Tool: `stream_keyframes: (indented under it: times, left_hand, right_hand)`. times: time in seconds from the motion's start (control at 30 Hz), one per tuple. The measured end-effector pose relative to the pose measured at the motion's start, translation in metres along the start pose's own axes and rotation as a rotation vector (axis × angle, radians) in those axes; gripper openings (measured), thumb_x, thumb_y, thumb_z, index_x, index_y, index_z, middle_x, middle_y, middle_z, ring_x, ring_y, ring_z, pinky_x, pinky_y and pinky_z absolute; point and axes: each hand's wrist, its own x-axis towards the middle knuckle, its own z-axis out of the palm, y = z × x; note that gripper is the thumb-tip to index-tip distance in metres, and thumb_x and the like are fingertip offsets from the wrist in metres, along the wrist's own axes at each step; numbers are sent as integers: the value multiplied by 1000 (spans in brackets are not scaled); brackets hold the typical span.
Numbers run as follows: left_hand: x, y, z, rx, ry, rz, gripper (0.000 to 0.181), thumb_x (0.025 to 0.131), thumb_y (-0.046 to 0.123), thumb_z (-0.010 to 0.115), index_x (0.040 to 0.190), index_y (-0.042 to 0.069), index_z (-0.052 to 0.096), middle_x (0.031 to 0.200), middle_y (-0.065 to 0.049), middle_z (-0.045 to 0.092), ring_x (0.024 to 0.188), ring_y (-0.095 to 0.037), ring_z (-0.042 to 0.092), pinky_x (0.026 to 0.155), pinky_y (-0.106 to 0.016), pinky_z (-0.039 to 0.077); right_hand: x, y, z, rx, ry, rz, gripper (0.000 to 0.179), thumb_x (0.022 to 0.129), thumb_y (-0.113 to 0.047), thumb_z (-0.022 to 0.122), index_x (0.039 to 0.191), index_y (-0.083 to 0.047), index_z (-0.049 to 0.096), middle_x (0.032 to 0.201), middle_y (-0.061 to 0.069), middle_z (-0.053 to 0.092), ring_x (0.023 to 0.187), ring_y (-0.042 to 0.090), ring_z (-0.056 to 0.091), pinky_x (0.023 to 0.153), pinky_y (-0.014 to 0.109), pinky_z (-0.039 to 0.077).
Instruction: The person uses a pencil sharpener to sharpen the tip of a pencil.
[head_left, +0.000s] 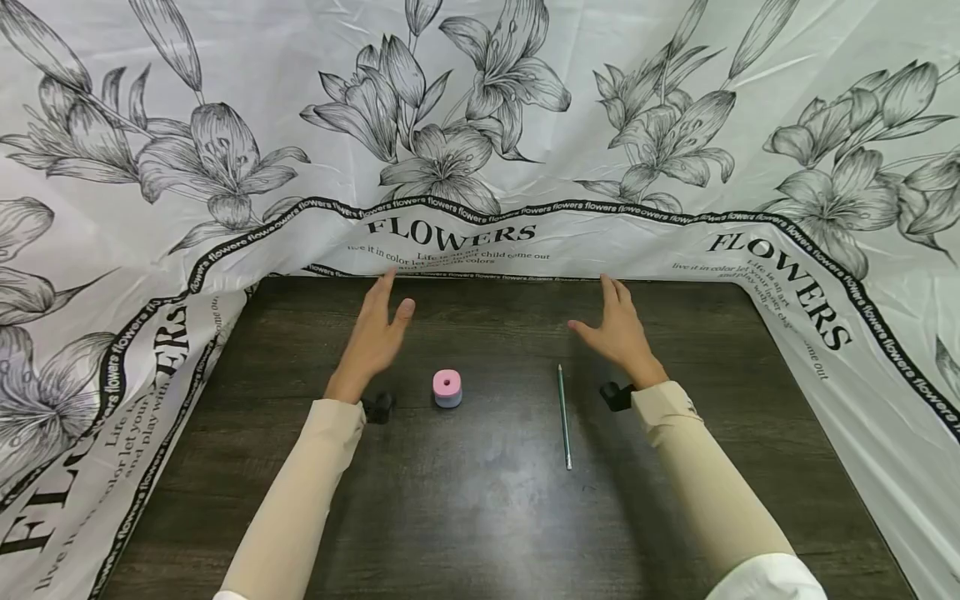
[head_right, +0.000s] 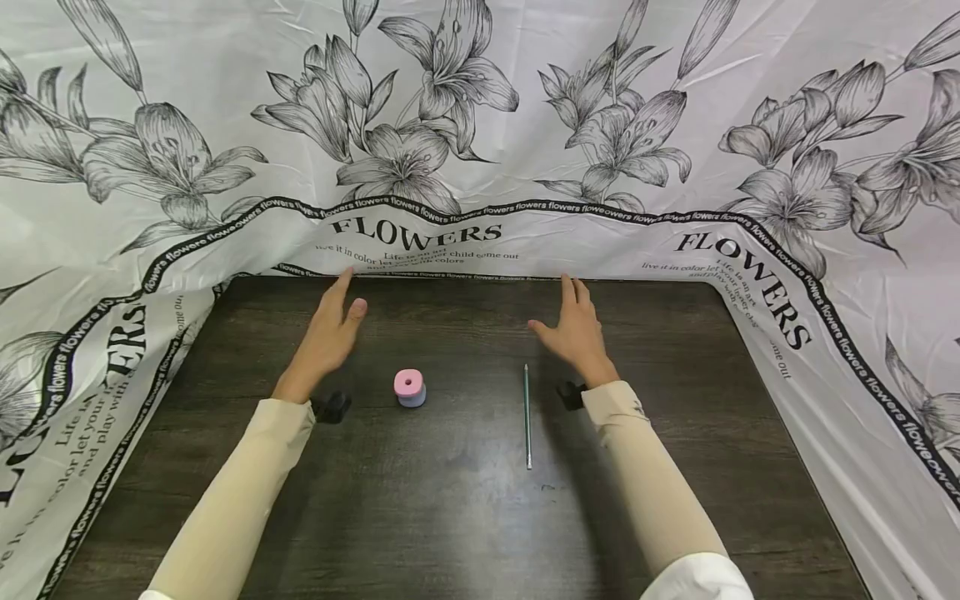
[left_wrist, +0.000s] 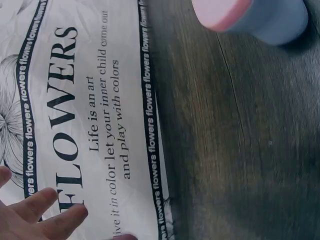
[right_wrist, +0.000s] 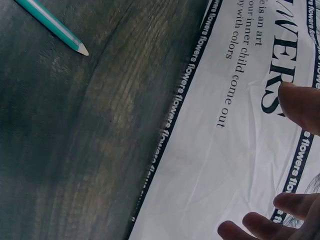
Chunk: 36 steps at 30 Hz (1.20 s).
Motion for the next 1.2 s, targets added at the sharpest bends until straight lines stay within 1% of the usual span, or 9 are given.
stream_keyframes:
  times: [0.17,0.27,0.4,0.6,0.7,0.8,0.97,1.07,1.2]
  left_hand:
    - [-4,-2,-1,-139,-8,-8,66,88,61,21,144,32,3,147,-15,15,131,-39,21,98,-61,22]
    - [-7,-5,2,-319,-31,-18,63,90,59,17,144,28,8,143,-18,24,128,-39,28,95,-61,27]
    - [-14,-10,9,-564,-79,-21,57,95,49,15,144,20,14,139,-21,27,125,-40,29,93,-62,29]
    - [-25,-18,24,-728,-89,-7,47,99,28,16,140,5,22,134,-26,30,122,-44,30,93,-62,28]
    - [-31,-23,35,-803,-89,0,44,98,21,20,137,1,24,132,-26,30,120,-42,29,95,-60,24]
    - [-35,-31,49,-861,-96,5,42,96,14,25,136,0,25,132,-27,29,120,-40,27,95,-59,21]
    - [-42,-44,70,-911,-88,8,47,88,2,32,135,-2,24,132,-30,26,120,-46,21,96,-59,18]
    - [-48,-49,77,-849,-91,32,55,82,-5,37,135,-2,24,133,-31,26,120,-47,23,96,-59,20]
    - [-55,-48,84,-707,-107,49,63,79,-9,51,136,0,25,133,-31,29,119,-47,28,96,-59,25]
  right_hand:
    - [-11,5,-1,63,-22,33,91,83,-36,62,145,-11,1,143,26,10,121,46,30,90,59,34]
    - [-19,7,0,87,-32,58,88,83,-34,61,144,-7,4,140,28,14,116,45,35,89,57,36]
    - [-29,10,6,107,-40,81,84,83,-32,62,143,-4,10,136,30,19,106,42,42,82,54,40]
    - [-44,11,21,136,-74,108,77,82,-31,63,139,1,21,130,28,26,77,28,46,63,37,40]
    - [-50,14,30,127,-83,112,74,81,-30,64,136,3,26,129,29,27,79,28,47,64,37,41]
    - [-55,16,38,117,-92,124,71,80,-29,65,132,5,31,128,30,28,85,33,49,68,43,43]
    - [-63,15,50,122,-93,142,70,78,-29,68,128,7,36,125,30,32,98,41,48,80,50,43]
    - [-69,15,57,129,-106,152,70,76,-29,70,127,8,37,120,29,35,91,36,50,76,46,45]
    - [-75,16,66,133,-118,173,71,75,-29,71,126,7,38,116,27,38,80,29,49,69,41,45]
